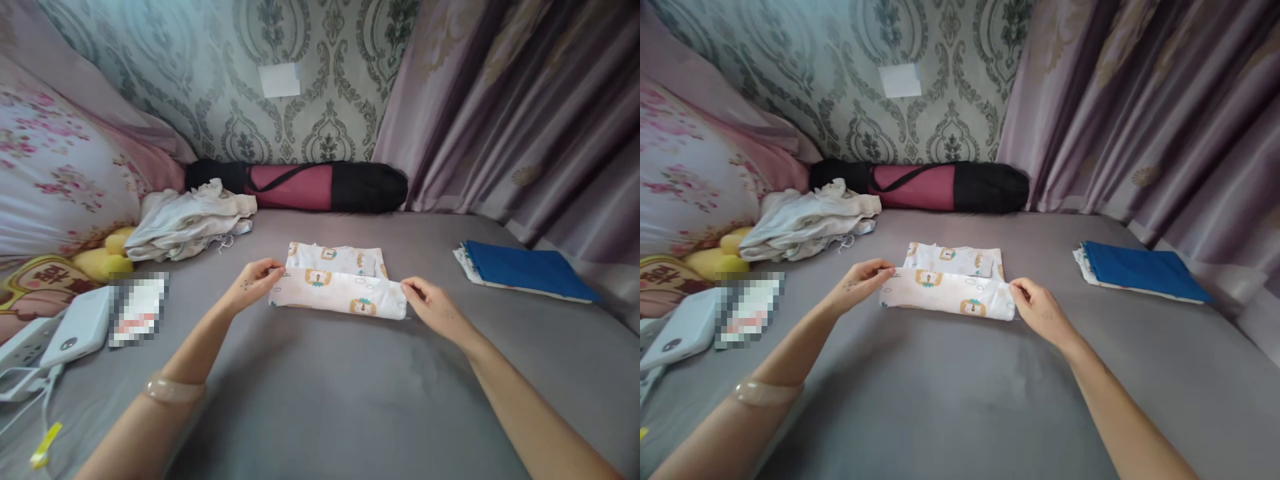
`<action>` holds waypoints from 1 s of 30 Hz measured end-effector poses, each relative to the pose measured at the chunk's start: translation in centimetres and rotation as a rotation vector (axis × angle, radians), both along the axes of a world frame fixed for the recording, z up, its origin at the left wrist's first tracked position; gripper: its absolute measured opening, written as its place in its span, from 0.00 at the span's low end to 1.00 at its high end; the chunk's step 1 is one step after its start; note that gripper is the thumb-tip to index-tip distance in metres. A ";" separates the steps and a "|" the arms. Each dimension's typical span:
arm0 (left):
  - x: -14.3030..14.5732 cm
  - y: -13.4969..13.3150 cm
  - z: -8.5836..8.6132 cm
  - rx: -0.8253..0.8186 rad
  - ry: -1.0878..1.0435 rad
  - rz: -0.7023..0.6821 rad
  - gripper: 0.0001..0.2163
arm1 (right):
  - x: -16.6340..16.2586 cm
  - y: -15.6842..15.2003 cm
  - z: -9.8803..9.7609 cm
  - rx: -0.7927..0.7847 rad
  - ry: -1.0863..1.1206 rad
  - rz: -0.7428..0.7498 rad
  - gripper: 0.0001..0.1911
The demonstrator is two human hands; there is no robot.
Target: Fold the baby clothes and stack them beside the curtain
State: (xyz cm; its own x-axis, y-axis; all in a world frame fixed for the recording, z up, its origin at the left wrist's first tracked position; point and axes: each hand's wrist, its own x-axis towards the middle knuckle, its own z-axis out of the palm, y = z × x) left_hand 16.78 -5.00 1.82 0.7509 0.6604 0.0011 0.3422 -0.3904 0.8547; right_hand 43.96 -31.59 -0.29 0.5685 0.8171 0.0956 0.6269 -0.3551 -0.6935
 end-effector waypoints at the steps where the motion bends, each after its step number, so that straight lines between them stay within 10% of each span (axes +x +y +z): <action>1: 0.6 0.6 -0.2 -0.020 -0.016 0.012 0.19 | 0.5 0.7 -0.2 0.021 0.034 -0.011 0.16; 7: 4.0 3.3 -2.4 -0.037 -0.076 0.120 0.19 | 2.7 5.2 -2.1 0.168 0.294 -0.178 0.17; 30: 10.1 5.0 -5.2 0.595 0.438 0.281 0.17 | 4.3 11.8 -2.5 -0.202 -0.277 -0.359 0.22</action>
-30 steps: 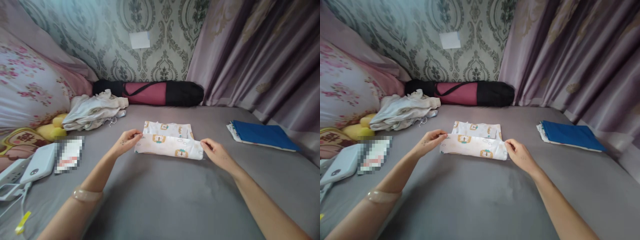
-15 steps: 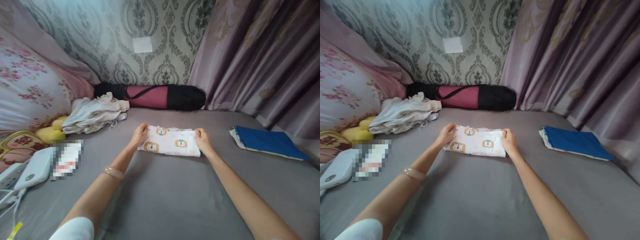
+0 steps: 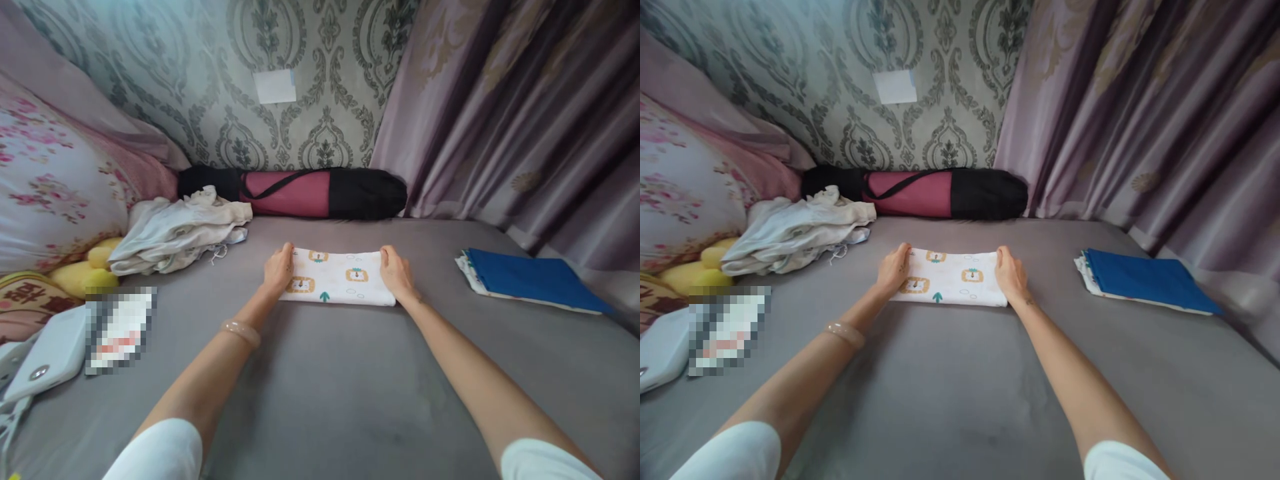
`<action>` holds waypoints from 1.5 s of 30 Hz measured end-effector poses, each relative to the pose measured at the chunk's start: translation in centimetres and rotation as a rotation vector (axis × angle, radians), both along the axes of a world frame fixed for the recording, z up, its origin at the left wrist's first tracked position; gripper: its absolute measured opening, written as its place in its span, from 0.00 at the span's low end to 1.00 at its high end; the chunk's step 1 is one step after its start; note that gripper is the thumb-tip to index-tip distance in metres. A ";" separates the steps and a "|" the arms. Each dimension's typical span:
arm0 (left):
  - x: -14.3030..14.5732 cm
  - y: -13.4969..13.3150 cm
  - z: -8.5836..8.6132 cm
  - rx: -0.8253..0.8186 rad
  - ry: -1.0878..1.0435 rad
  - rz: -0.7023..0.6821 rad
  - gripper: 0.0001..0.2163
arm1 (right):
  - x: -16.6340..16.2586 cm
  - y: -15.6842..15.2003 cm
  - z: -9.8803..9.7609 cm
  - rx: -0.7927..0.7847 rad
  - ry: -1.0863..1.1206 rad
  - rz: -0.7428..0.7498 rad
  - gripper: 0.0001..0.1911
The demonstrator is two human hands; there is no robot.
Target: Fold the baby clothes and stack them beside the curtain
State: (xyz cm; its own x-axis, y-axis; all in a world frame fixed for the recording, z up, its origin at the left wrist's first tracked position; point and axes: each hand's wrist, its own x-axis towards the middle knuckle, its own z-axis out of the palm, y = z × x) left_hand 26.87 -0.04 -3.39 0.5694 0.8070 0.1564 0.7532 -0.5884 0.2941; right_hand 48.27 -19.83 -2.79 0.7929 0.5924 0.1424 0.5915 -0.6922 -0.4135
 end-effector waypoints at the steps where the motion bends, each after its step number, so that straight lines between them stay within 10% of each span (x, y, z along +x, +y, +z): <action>1: 0.1 0.1 -0.1 -0.003 0.008 0.007 0.17 | 0.1 0.1 -0.1 -0.006 -0.004 -0.002 0.22; 14: -2.5 1.8 -0.3 -0.445 -0.295 0.266 0.20 | 1.9 -1.2 -0.4 0.193 0.437 -0.115 0.21; 23: -8.9 -1.7 0.8 -0.721 -0.344 0.120 0.22 | -1.8 -7.9 -0.3 0.095 0.575 0.082 0.20; 45: -9.5 -2.5 0.4 -0.582 -0.165 0.096 0.15 | -4.4 -7.9 0.0 0.169 0.816 -0.042 0.11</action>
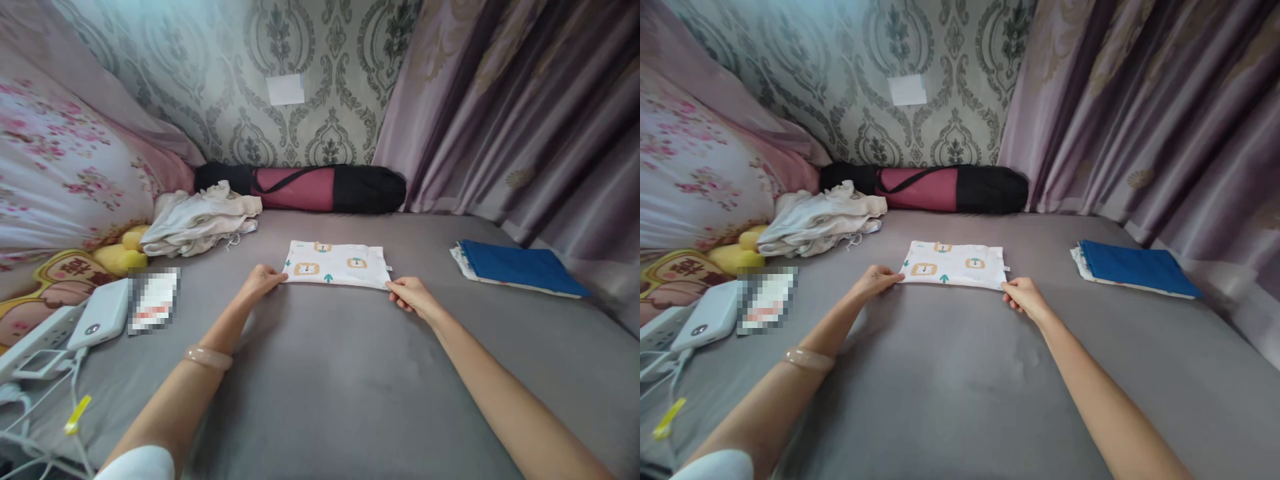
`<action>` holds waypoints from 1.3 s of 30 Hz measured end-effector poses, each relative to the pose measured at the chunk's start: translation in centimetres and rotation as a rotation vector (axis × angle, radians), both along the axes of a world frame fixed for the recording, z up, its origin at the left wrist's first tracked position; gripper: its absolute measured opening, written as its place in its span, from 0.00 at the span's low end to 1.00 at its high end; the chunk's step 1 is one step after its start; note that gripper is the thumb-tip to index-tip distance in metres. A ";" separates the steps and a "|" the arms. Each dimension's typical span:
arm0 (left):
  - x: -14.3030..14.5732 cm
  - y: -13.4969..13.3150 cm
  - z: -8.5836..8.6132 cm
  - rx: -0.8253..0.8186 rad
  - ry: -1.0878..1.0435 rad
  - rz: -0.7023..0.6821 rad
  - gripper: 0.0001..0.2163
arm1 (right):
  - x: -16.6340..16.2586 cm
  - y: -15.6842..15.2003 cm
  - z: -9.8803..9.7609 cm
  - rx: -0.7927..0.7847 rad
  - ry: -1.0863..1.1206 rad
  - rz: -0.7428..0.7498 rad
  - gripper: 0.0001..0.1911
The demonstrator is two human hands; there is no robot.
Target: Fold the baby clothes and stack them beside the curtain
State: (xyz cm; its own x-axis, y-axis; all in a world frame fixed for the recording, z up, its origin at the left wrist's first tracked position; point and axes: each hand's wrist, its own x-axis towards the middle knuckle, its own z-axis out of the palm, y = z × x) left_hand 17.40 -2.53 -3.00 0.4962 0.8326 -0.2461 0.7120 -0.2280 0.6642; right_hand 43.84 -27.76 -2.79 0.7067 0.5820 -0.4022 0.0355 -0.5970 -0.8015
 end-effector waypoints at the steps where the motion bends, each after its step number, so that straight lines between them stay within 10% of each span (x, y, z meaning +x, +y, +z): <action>1: -0.1 0.1 0.1 0.008 0.024 -0.011 0.15 | 0.2 0.0 0.0 -0.012 0.003 0.010 0.10; 10: 3.8 -0.9 1.2 0.521 0.025 -0.209 0.14 | 0.5 4.6 0.9 -0.027 -0.854 0.106 0.14; 13: 8.0 -2.4 0.6 0.673 0.003 -0.467 0.16 | -2.2 9.2 0.4 0.073 -0.949 0.427 0.19; 19: 12.1 -3.0 -2.1 0.727 0.173 -0.427 0.23 | -5.5 14.3 -2.1 -0.032 -0.977 0.637 0.28; 39: 10.9 -2.7 -2.7 0.644 0.279 -0.236 0.30 | -1.1 10.0 -2.3 -0.149 -1.048 0.623 0.30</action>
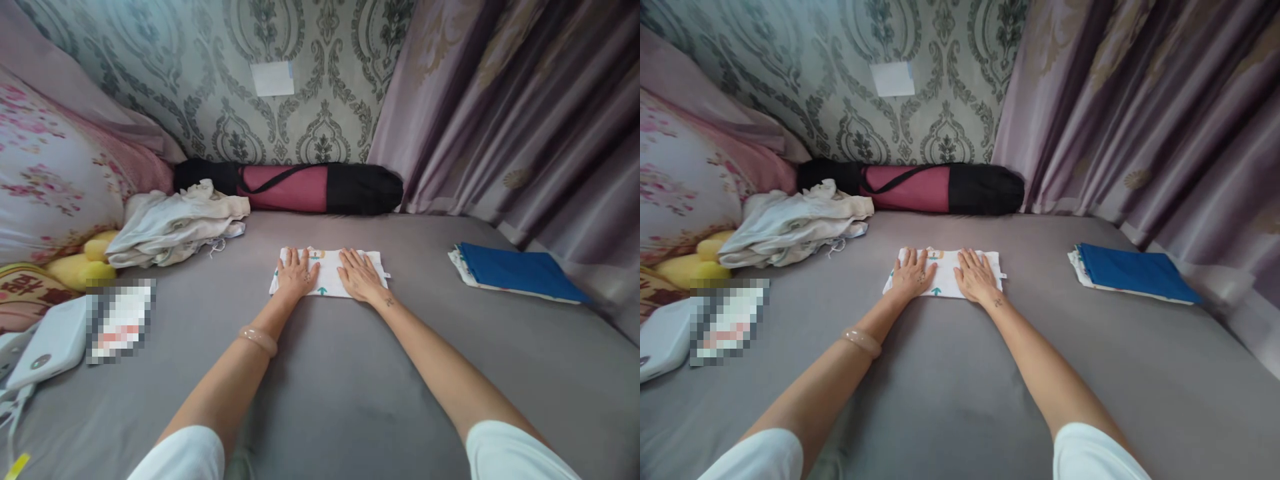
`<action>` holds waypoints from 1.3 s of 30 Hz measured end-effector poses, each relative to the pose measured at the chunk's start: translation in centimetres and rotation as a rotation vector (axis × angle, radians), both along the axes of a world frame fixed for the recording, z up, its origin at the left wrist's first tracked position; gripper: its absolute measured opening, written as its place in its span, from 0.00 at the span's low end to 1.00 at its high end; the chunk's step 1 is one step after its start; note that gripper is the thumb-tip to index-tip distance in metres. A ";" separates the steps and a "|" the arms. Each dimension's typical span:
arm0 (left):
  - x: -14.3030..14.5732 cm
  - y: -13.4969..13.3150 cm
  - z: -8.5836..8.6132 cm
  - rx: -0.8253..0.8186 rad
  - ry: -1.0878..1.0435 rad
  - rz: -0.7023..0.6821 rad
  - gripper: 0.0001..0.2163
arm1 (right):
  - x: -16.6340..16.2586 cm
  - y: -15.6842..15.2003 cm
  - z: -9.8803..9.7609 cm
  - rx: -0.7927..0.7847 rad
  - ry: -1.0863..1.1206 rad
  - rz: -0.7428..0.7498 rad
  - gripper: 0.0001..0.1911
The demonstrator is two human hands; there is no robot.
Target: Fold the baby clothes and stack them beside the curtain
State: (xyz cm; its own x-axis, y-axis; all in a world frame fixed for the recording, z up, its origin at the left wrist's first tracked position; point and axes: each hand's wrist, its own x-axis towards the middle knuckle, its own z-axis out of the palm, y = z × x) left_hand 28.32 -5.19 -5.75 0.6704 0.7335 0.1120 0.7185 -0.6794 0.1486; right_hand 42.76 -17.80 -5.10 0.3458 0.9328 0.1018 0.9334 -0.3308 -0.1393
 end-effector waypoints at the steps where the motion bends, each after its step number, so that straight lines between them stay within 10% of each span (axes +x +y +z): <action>1: -0.1 0.1 0.0 0.003 -0.002 -0.012 0.31 | 0.4 -0.3 0.0 -0.005 0.009 -0.007 0.31; 11: -1.4 1.4 -0.1 -0.033 0.050 -0.108 0.34 | 1.8 -0.6 -1.5 0.038 0.009 -0.241 0.32; 20: -1.2 0.4 1.8 0.193 -0.011 -0.214 0.27 | 1.5 -0.3 1.8 0.090 0.078 -0.172 0.32; 27: 0.9 -1.9 0.5 0.033 0.014 -0.232 0.26 | -1.7 0.5 -0.1 0.019 -0.013 0.045 0.30; 39: 0.1 -0.7 0.5 0.139 -0.043 -0.163 0.28 | -0.5 0.1 0.7 0.059 -0.001 -0.063 0.30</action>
State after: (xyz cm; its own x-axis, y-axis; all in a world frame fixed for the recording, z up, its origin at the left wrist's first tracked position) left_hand 28.41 -5.87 -5.22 0.7713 0.5911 0.2362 0.5924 -0.8023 0.0736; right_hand 42.25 -17.69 -4.42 0.4036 0.9015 0.1563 0.9111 -0.3803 -0.1589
